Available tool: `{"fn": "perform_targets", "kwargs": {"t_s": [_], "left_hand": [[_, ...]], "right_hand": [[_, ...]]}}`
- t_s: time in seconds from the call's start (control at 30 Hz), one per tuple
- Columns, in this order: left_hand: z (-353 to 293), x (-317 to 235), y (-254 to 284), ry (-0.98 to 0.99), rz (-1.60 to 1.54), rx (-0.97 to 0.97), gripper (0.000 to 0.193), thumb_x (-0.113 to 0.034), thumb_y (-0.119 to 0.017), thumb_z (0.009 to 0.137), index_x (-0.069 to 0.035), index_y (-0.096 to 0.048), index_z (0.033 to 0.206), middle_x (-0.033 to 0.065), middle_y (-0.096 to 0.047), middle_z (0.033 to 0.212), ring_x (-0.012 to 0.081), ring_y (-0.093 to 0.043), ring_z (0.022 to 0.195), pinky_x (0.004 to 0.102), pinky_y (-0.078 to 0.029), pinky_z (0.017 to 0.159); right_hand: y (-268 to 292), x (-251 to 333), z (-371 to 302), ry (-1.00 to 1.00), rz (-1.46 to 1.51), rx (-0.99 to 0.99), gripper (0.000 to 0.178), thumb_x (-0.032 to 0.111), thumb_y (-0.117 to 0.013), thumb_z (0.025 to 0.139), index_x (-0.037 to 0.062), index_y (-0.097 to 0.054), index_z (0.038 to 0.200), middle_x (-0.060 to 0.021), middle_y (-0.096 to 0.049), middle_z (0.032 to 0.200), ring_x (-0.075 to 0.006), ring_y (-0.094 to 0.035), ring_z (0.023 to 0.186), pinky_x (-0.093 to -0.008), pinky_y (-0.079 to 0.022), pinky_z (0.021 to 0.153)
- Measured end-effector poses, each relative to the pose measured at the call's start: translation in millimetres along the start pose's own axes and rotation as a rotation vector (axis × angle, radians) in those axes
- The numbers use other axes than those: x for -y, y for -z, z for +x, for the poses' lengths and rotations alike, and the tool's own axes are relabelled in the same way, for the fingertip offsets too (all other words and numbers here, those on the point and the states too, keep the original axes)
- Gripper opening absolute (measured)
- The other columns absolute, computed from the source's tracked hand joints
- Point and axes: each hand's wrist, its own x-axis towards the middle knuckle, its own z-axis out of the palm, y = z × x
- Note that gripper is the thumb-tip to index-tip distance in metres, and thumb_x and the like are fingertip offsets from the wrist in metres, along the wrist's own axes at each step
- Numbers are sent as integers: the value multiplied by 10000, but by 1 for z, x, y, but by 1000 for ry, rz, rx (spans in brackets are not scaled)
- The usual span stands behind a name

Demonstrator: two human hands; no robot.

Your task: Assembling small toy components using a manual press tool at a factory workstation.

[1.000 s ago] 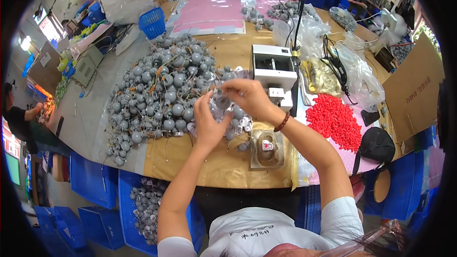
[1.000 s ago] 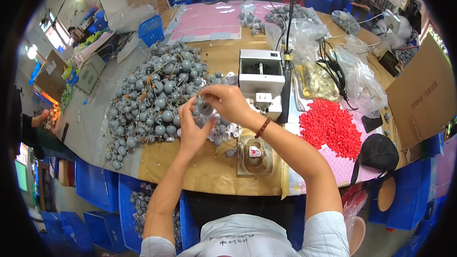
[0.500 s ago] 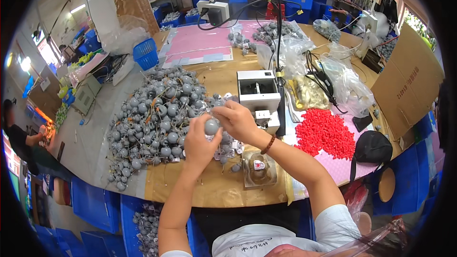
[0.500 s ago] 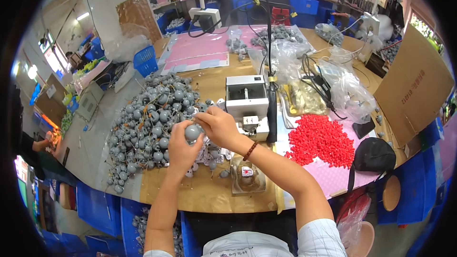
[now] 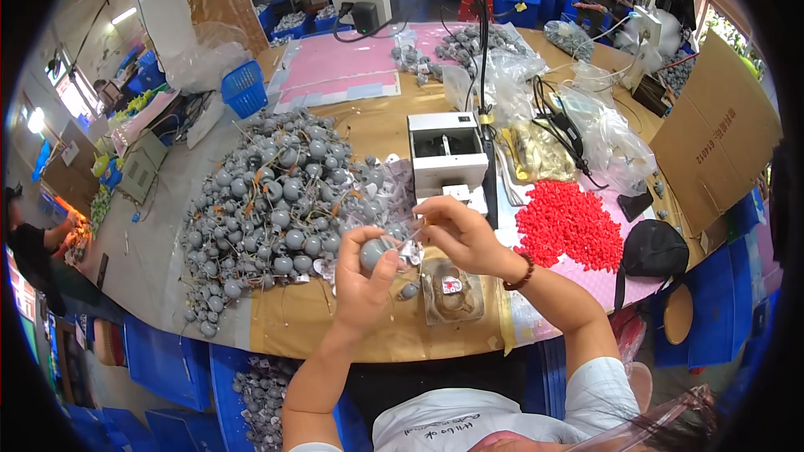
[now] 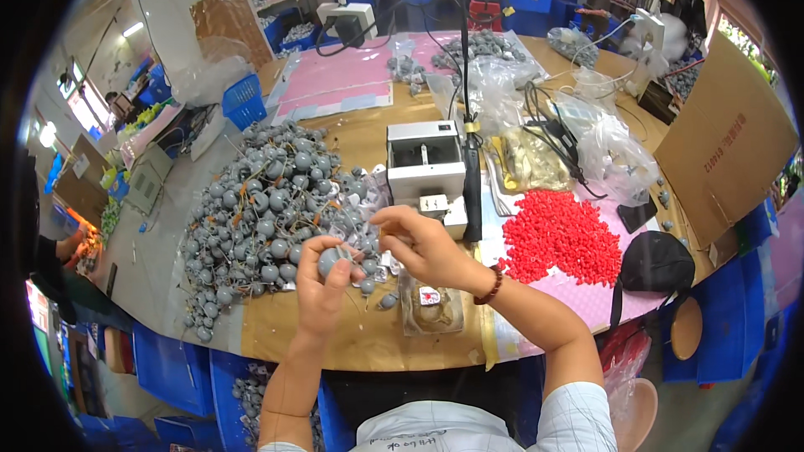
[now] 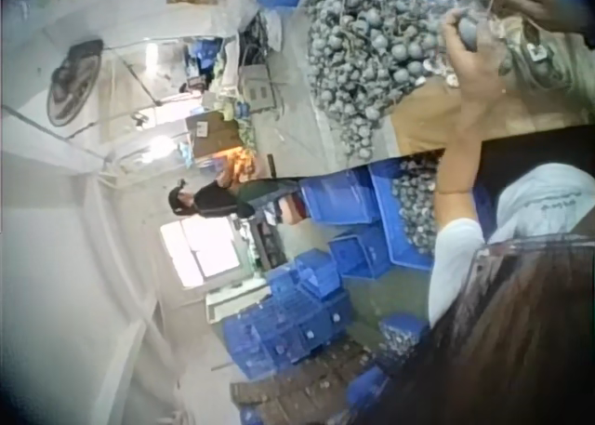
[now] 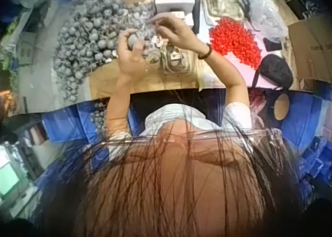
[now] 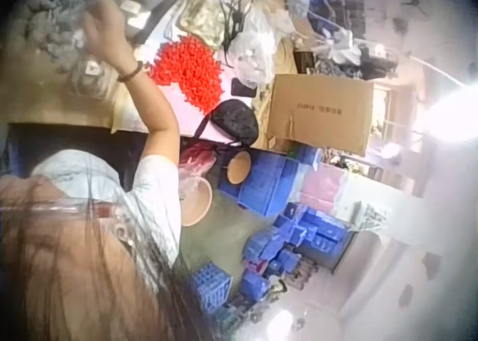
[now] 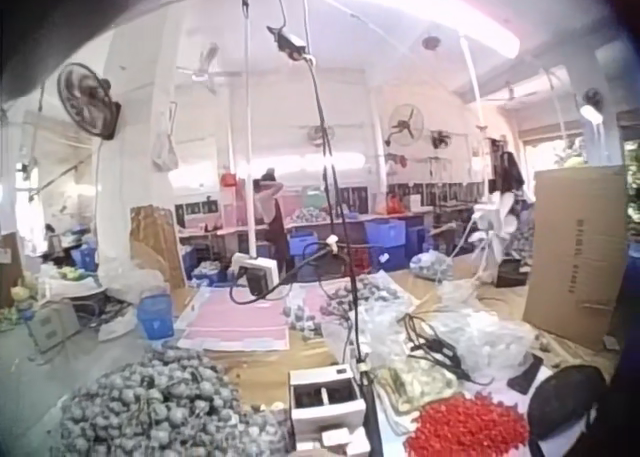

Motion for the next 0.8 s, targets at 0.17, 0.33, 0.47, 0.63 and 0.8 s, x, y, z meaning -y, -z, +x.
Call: {"fn": "perform_targets", "kwargs": {"t_s": [0.17, 0.33, 0.47, 0.63, 0.8], "left_hand": [[-44, 51, -4, 320, -104, 79, 289, -139, -651, 1009, -45, -509, 1243, 90, -647, 1106, 123, -677, 857, 272, -558, 765], [-79, 83, -14, 355, 199, 118, 310, -135, -755, 932, -41, -564, 1158, 72, -645, 1047, 135, -660, 898, 289, -546, 758], [-89, 99, -13, 92, 629, 166, 346, -130, -814, 838, -35, -607, 1098, 117, -648, 1020, 269, -640, 936, 379, -518, 812], [-84, 107, -13, -13, 765, 199, 368, -149, -816, 807, -35, -611, 1091, 151, -632, 1020, 365, -597, 960, 434, -494, 845], [-82, 110, -14, 0, 772, 240, 362, -175, -795, 821, -44, -608, 1101, 150, -626, 1039, 375, -588, 1014, 449, -493, 869]], "right_hand": [[20, -1, -48, -554, 75, -21, 184, 46, -621, 1021, 4, -645, 1198, -38, -697, 956, -34, -611, 688, -201, -501, 586], [31, -37, -93, -132, -500, 132, 170, 6, -709, 922, 24, -753, 1086, -87, -708, 980, -182, -674, 773, -286, -547, 693], [21, -59, -107, -91, -711, 186, 246, -13, -737, 844, 54, -761, 1080, -99, -694, 1007, -269, -692, 823, -334, -568, 668], [16, -77, -106, 63, -990, 272, 386, 23, -766, 692, 92, -744, 1070, -73, -669, 982, -259, -690, 834, -350, -572, 618], [14, -71, -104, 100, -1085, 376, 314, 123, -684, 754, 65, -697, 1063, -79, -615, 946, -257, -660, 845, -359, -567, 629]]}}
